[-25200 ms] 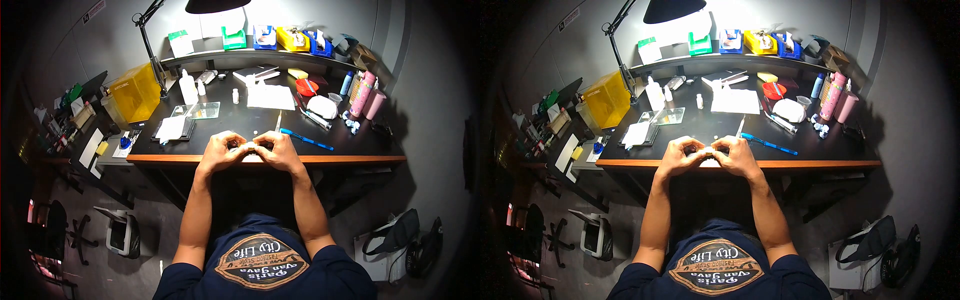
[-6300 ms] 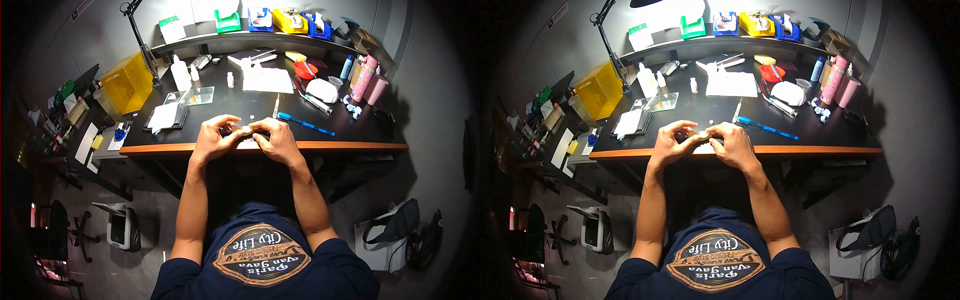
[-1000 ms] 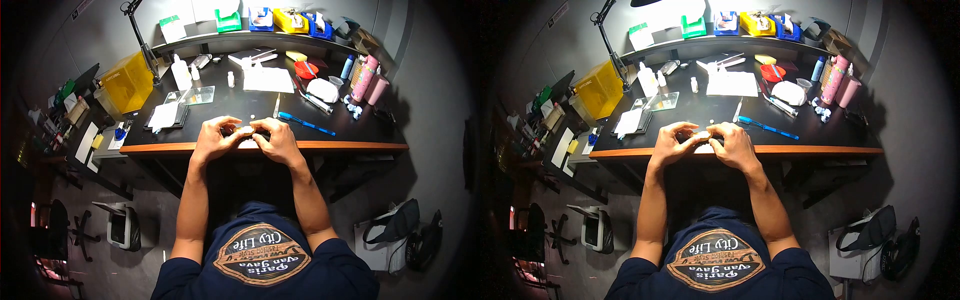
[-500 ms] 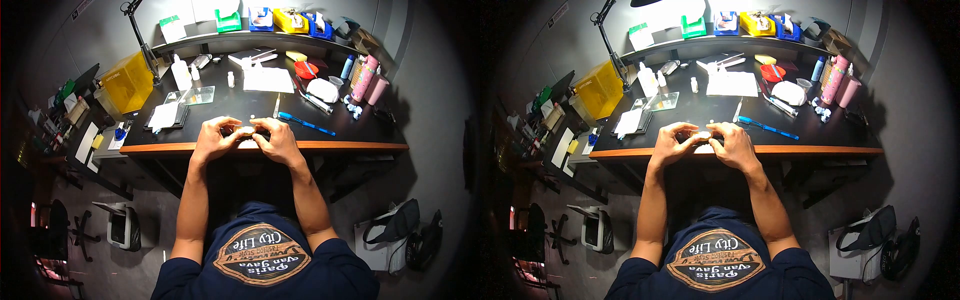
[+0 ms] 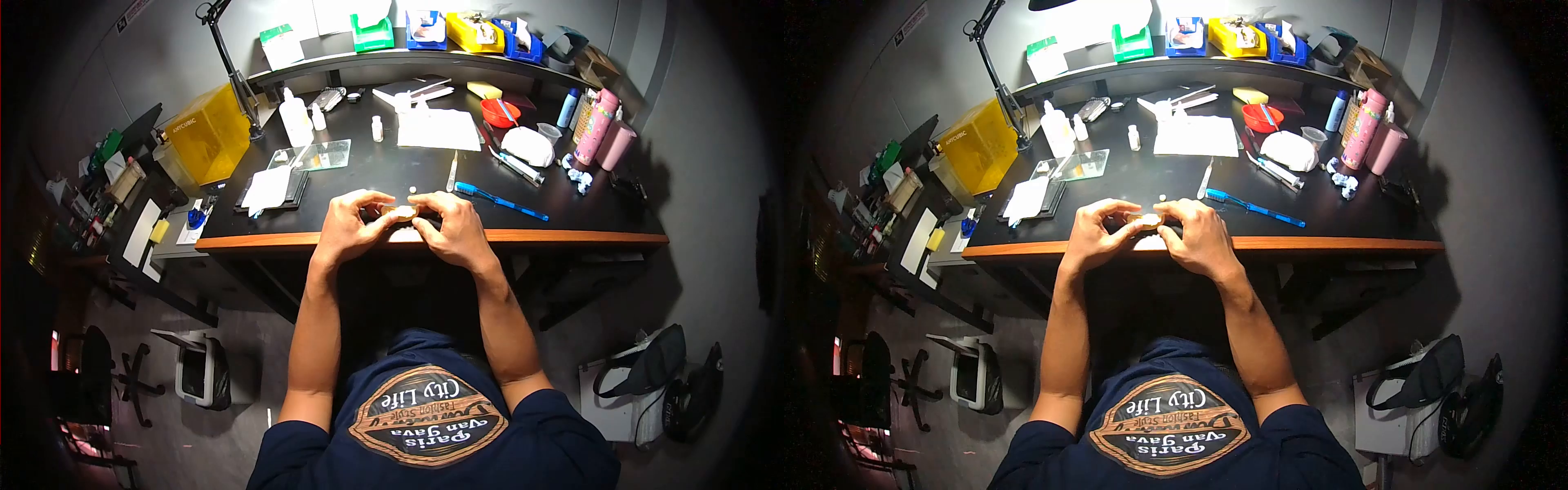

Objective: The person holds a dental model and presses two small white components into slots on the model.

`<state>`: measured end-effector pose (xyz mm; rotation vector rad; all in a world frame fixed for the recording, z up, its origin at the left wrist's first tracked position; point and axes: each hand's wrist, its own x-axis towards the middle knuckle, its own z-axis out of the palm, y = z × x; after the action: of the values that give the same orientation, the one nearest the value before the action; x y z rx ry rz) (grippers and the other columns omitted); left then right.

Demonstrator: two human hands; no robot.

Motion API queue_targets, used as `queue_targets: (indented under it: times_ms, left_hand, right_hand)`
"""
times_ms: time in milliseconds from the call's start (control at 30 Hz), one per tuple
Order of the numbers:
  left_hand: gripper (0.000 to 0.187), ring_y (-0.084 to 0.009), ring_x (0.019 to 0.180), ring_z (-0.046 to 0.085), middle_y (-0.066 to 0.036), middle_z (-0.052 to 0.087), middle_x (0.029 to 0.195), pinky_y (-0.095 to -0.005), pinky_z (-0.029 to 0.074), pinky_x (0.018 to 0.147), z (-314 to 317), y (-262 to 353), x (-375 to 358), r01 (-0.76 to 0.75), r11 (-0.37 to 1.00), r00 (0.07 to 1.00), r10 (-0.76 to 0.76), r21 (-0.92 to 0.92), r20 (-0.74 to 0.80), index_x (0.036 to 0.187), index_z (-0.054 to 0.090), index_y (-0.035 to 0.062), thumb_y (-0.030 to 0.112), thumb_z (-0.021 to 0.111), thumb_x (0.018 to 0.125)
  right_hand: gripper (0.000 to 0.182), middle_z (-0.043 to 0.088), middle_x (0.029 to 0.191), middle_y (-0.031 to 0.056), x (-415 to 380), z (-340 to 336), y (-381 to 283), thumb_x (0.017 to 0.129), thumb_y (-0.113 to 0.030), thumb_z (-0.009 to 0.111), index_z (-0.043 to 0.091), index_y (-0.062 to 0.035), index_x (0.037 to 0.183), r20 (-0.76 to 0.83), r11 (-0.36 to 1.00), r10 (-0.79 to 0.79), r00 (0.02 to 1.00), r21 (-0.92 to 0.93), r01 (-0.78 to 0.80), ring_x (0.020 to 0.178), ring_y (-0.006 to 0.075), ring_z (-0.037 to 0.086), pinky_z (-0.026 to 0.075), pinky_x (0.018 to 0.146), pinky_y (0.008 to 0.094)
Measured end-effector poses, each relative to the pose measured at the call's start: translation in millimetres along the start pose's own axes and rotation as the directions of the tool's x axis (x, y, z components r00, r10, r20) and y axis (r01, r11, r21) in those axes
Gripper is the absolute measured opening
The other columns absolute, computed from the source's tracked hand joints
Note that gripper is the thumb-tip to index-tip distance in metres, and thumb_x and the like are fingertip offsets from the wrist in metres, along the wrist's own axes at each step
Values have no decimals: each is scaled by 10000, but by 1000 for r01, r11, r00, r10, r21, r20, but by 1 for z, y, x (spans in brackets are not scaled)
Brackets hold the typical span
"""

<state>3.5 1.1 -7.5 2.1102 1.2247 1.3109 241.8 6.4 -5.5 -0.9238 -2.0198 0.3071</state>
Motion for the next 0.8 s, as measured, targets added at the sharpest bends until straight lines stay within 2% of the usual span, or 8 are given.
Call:
queue_targets:
  times_ms: [133, 233, 333, 633, 800]
  left_hand:
    - [280, -102, 778, 715, -79, 807, 902, -284, 579, 720, -1, 4, 0, -13, 999, 1000, 13, 29, 6, 1088, 833, 8, 203, 913, 904]
    - [299, -109, 784, 720, -83, 810, 922, -286, 581, 728, -2, 8, -1, 64, 998, 998, -64, -17, 8, 1101, 833, 10, 215, 918, 901]
    - [288, -149, 790, 756, -99, 813, 919, -307, 594, 723, 0, 1, -1, -11, 1000, 1000, 11, 7, -11, 1041, 835, 21, 255, 921, 896]
    - [314, -140, 786, 756, -100, 811, 914, -300, 596, 720, 1, 1, -1, 29, 998, 1000, -29, -49, 1, 1033, 833, 16, 283, 931, 898]
    - [334, -139, 787, 761, -103, 813, 907, -296, 599, 723, 0, 1, -1, 27, 999, 1000, -28, -20, -7, 1038, 830, 6, 291, 934, 899]
  right_hand:
    - [278, 798, 1067, 172, -1, 3, 5, 907, -118, 805, 794, -15, 1165, -7, 999, 16, 1000, 32, -16, 998, 323, 790, 615, 913, 405]
    - [275, 800, 1070, 173, -2, 3, 5, 908, -119, 805, 796, -14, 1163, -1, 1000, 8, 1000, 19, -8, 1005, 321, 792, 616, 916, 404]
    - [279, 800, 1071, 173, -1, 2, 3, 909, -117, 804, 794, -9, 1167, 4, 1000, 11, 1000, 16, -11, 1006, 322, 792, 617, 913, 406]
    - [284, 800, 1077, 176, -1, 3, 6, 912, -123, 802, 793, -14, 1174, -9, 999, -15, 1000, 29, 15, 990, 321, 791, 616, 902, 406]
    - [286, 799, 1072, 174, -1, 3, 5, 912, -126, 800, 793, -17, 1176, -9, 1000, -12, 1000, 21, 12, 979, 319, 789, 616, 897, 405]
